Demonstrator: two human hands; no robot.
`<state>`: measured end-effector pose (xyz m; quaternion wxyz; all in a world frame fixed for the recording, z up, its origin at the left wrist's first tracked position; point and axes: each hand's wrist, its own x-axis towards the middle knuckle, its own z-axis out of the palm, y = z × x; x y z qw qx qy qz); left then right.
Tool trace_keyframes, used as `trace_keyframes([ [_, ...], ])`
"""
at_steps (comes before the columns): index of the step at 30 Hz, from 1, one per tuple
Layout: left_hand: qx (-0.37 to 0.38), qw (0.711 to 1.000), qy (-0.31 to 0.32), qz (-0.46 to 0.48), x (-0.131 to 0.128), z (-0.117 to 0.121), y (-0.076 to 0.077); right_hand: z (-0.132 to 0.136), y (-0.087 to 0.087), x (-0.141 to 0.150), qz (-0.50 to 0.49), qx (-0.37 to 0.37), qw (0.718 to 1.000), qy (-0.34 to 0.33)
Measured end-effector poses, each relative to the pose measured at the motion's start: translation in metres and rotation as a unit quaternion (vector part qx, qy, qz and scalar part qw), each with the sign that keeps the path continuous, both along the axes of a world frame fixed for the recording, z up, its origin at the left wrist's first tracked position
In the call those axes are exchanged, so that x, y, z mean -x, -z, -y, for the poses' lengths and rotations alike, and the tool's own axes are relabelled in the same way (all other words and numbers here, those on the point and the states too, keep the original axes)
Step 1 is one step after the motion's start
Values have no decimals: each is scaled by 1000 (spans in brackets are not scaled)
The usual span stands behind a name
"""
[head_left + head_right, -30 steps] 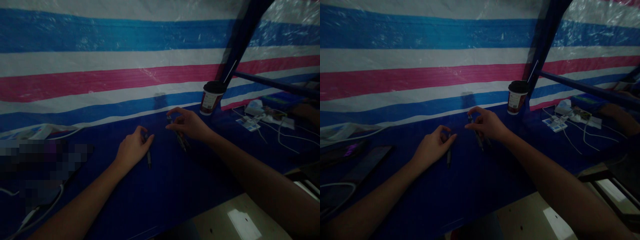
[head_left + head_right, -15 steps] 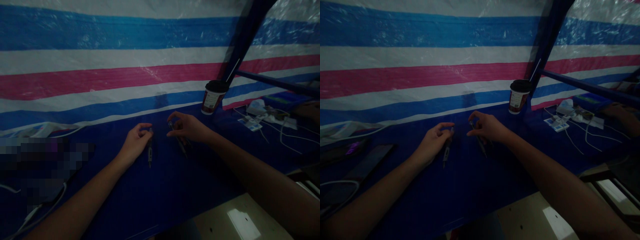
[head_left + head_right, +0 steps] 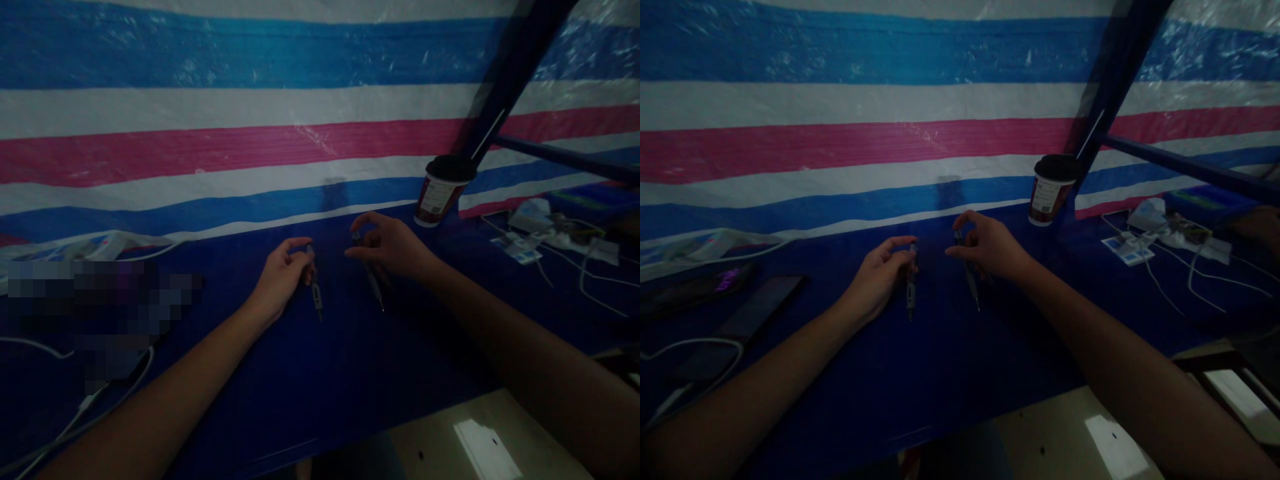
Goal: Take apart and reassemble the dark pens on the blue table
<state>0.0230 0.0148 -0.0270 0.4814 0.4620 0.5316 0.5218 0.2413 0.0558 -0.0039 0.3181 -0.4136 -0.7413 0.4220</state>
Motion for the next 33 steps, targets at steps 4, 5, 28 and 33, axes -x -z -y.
trace_keyframes([
  [4,5,1000,7,7,-1,1,-1,-1,-1,-1,5,-7,1000,3],
  [5,6,1000,10,10,-1,1,-1,-2,0,-1,12,-7,1000,6],
  [28,-33,998,53,0,1,-1,4,-2,5,5,72,-123,989,39],
  [33,-32,998,56,8,0,0,4,0,1,4,66,-148,986,46],
])
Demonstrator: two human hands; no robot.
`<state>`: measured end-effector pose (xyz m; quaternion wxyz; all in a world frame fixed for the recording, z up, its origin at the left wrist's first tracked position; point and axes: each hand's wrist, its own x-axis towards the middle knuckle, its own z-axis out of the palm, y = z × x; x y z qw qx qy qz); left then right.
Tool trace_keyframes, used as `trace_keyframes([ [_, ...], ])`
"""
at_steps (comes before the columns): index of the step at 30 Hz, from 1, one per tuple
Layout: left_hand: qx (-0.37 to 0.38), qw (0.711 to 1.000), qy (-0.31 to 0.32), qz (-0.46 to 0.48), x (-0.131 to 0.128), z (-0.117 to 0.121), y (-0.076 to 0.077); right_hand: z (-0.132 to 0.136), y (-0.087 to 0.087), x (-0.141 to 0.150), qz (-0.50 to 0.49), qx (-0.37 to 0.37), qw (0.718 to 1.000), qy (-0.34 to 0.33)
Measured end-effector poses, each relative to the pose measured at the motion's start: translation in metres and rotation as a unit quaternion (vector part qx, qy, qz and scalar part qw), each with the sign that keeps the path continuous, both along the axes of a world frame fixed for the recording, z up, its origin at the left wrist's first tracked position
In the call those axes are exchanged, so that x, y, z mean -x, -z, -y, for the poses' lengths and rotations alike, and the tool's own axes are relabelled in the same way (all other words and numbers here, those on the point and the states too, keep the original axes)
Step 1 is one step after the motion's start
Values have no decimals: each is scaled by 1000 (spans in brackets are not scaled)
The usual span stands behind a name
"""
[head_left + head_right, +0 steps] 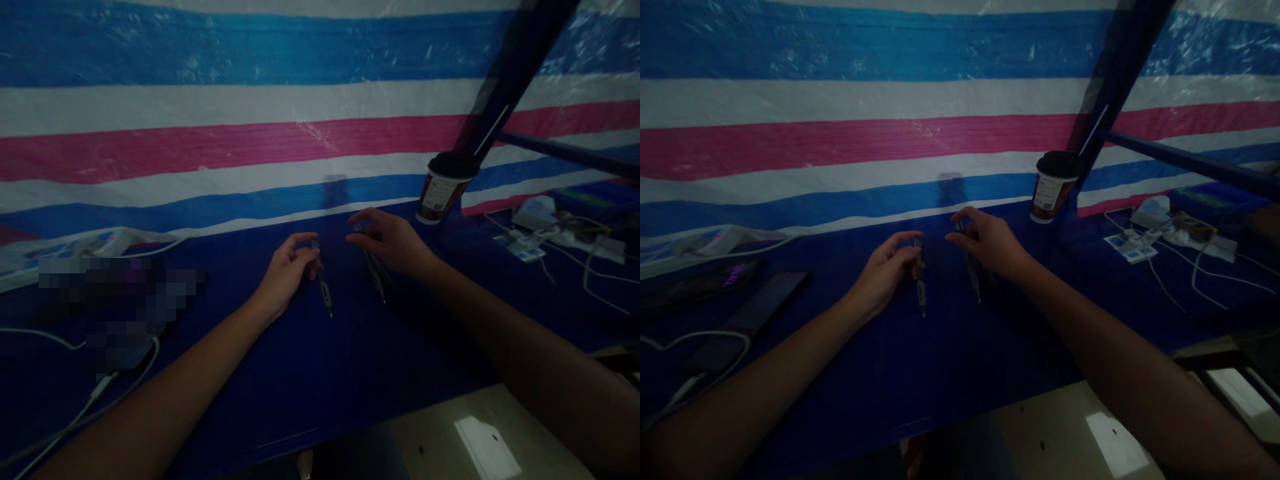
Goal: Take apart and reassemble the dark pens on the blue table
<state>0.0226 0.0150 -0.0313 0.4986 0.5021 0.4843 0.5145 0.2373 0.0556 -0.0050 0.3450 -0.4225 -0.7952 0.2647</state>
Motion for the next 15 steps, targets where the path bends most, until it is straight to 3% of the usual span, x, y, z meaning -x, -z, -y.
trace_keyframes([
  [7,-3,1000,-1,3,-1,-1,0,1,1,1,-48,2,999,0],
  [15,-4,1000,-4,26,-1,-1,1,3,5,4,66,-15,997,-30],
])
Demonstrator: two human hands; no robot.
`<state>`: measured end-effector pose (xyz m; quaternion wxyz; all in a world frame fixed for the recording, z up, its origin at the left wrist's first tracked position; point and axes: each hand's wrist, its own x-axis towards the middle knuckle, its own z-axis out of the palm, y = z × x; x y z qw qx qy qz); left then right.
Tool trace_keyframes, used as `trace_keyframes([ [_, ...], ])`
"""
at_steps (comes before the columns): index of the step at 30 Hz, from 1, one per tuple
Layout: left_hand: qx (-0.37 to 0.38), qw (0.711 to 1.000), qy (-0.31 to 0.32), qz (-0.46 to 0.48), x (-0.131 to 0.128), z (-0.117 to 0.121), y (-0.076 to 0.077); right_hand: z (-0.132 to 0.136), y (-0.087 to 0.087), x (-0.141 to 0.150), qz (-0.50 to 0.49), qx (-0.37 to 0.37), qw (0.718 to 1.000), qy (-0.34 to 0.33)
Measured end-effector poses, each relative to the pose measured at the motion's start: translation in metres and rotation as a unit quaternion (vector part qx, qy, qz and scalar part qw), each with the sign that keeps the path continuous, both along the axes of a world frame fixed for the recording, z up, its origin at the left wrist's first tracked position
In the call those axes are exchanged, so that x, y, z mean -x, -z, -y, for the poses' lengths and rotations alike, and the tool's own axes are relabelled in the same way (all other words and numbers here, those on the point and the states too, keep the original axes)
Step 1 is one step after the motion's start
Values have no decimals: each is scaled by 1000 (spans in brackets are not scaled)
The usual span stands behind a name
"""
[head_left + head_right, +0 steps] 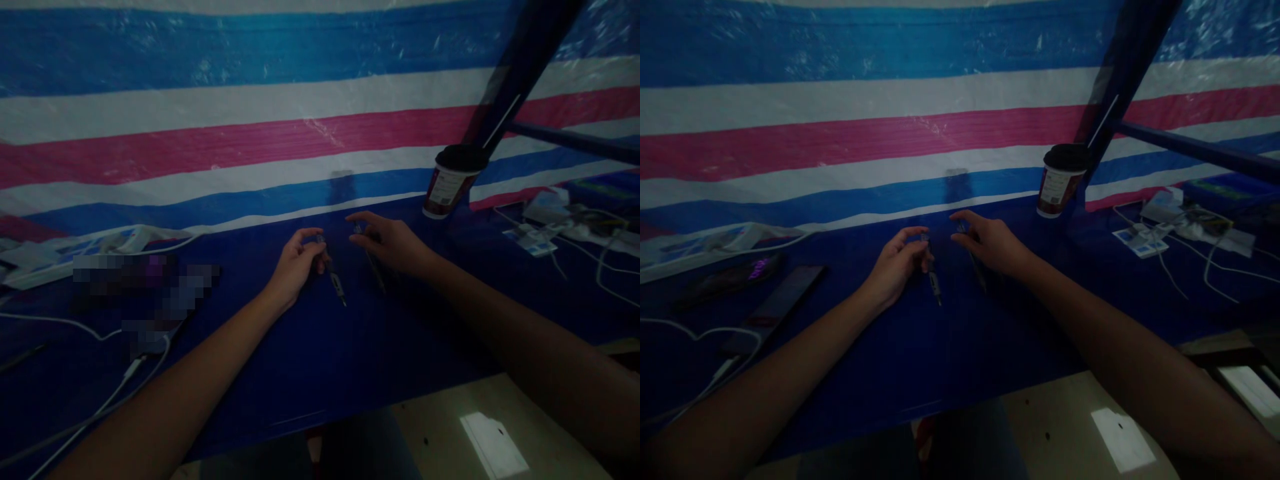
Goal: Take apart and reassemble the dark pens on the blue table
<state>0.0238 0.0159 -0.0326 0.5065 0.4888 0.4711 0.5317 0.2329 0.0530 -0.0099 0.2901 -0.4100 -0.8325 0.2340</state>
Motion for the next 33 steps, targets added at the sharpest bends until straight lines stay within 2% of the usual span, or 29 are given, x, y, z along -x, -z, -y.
trace_keyframes([
  [3,-2,1000,-1,10,1,0,0,-2,2,2,36,-26,999,-8],
  [7,-17,999,-14,24,2,-1,-3,8,-6,6,41,-94,995,2],
  [11,-40,998,-12,48,2,0,-7,28,-14,14,87,-10,990,-114],
  [15,-55,998,-3,43,5,0,-9,32,-13,16,149,12,984,-99],
  [17,-74,997,10,1,9,-2,-8,28,-14,12,164,22,982,-87],
  [19,-109,991,23,-79,16,-4,-8,23,-17,6,174,24,981,-84],
  [21,-153,973,26,-169,24,-5,-9,20,-21,0,175,23,980,-95],
  [24,-228,928,30,-295,31,-2,-16,18,-25,-6,161,54,973,-154],
  [26,-259,885,69,-380,33,2,-22,17,-26,-6,146,81,967,-194],
  [28,-270,856,105,-427,34,5,-29,18,-26,-6,137,91,964,-210],
  [31,-272,840,123,-453,33,5,-35,19,-26,-4,173,61,966,-184],
  [33,-262,833,138,-467,33,4,-37,21,-26,-3,236,6,960,-149],
])
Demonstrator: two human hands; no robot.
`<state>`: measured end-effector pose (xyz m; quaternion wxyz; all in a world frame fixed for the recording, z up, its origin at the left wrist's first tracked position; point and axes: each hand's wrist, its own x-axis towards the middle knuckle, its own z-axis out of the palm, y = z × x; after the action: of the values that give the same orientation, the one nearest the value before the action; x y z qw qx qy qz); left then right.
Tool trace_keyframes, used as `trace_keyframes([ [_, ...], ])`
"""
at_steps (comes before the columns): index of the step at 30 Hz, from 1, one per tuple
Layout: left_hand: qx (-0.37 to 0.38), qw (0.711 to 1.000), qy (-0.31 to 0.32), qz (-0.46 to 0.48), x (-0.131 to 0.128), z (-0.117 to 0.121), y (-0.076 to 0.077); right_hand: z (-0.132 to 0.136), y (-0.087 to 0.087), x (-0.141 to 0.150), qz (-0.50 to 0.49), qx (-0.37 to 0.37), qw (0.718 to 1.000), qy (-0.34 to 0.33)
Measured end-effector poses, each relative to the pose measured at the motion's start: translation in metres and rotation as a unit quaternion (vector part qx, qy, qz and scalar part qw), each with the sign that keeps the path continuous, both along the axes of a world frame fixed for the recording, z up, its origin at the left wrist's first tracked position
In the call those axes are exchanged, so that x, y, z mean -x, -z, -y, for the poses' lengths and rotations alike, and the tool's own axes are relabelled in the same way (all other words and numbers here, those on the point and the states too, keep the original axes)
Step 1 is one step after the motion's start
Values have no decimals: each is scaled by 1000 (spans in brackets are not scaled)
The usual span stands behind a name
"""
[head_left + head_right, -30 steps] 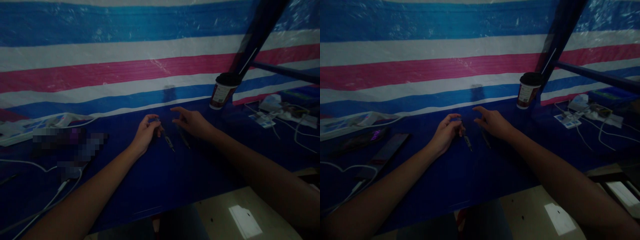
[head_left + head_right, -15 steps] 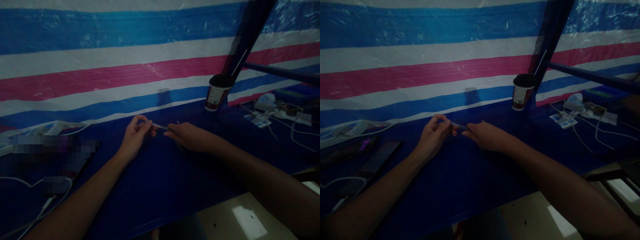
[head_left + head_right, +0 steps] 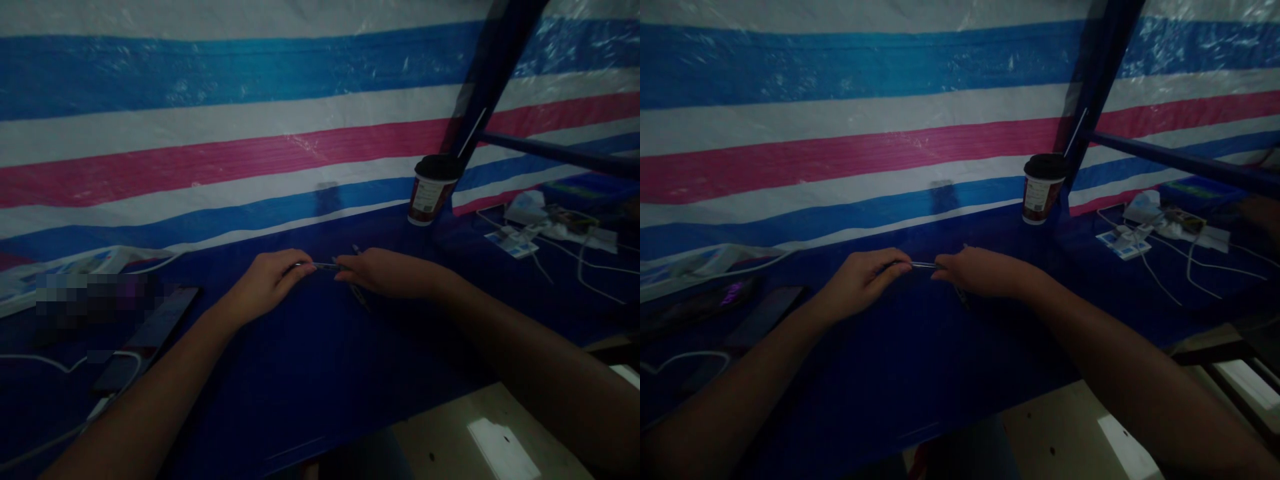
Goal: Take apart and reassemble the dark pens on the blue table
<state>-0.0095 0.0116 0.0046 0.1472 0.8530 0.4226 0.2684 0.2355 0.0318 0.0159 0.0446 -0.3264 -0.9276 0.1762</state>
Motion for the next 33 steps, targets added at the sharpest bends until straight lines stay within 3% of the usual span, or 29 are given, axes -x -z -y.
trace_keyframes([
  [4,38,998,15,-42,-1,-1,2,4,1,3,110,-147,983,9],
  [8,80,997,-2,-22,-2,0,7,3,1,4,124,-195,973,13],
  [10,87,996,-11,-6,-2,-1,9,-1,2,3,82,-180,980,18],
  [16,53,998,-25,6,0,-6,15,-13,5,-8,-59,-24,996,55],
  [22,116,992,-35,32,2,-8,25,-15,7,-9,-173,-35,982,65],
  [27,126,988,-55,66,3,-9,31,-16,5,-10,-159,-11,983,92],
  [33,117,988,-61,74,4,-12,37,-18,6,-11,-218,33,969,115],
])
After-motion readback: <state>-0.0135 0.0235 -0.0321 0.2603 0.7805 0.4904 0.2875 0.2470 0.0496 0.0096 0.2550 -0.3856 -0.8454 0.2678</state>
